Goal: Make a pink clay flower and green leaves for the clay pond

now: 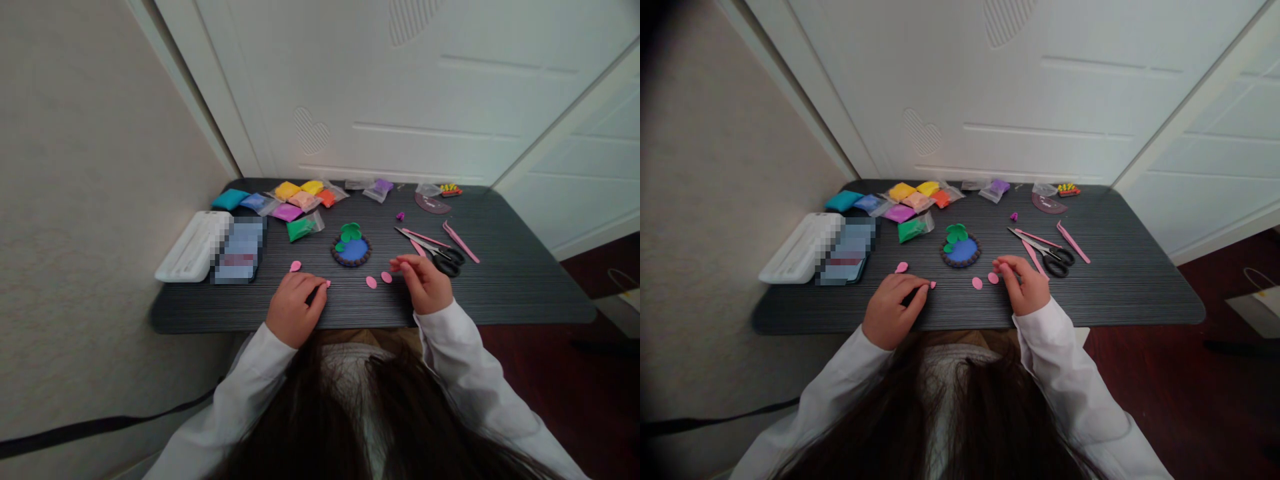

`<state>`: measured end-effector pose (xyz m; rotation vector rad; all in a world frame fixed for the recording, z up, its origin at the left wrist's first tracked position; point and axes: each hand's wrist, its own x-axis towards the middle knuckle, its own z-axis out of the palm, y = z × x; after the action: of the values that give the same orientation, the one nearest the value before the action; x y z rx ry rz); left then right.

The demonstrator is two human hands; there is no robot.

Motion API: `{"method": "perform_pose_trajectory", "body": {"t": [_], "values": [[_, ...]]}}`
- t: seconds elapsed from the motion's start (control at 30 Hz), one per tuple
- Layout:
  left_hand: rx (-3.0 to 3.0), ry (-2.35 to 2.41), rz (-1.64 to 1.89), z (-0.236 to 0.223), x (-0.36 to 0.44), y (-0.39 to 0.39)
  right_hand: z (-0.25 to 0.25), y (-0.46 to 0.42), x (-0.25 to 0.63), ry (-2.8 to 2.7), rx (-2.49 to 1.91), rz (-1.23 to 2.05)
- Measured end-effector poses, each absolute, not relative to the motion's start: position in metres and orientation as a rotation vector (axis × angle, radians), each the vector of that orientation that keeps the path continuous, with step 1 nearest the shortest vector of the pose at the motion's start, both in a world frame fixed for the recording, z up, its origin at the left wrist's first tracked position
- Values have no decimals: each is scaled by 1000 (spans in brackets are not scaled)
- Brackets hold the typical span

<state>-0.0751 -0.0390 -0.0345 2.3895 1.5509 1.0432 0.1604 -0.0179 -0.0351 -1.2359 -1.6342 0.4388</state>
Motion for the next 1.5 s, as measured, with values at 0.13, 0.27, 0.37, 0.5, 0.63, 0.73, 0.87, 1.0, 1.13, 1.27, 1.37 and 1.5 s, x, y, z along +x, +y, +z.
{"method": "perform_pose_trajectory", "body": {"t": [0.13,0.27,0.37,0.5,0.63,0.73,0.87,1.0,1.13,1.27,1.37,1.5], "values": [[2383,1560,1032,-35,-75,-39,-27,-22,163,-1746,-1300,395],[2383,1555,1027,-34,-76,-39,-29,-22,165,-1715,-1317,360],[2384,1550,1023,-34,-76,-39,-33,-20,163,-1651,-1278,373],[2378,1561,1017,-33,-75,-39,-31,-20,161,-1661,-1246,368],[2383,1564,1017,-34,-75,-39,-26,-22,162,-1716,-1237,364],[2387,1565,1011,-34,-76,-39,-26,-21,164,-1761,-1271,380],[2382,1576,1004,-34,-75,-39,-28,-20,164,-1746,-1246,393],[2379,1564,1006,-32,-75,-39,-27,-20,163,-1710,-1263,432],[2381,1563,1008,-32,-75,-39,-28,-20,161,-1690,-1277,495],[2387,1570,994,-33,-75,-39,-28,-21,161,-1686,-1268,485],[2394,1572,990,-33,-75,-39,-26,-23,162,-1747,-1346,454],[2396,1568,997,-33,-75,-39,-24,-24,163,-1740,-1385,392]]}}
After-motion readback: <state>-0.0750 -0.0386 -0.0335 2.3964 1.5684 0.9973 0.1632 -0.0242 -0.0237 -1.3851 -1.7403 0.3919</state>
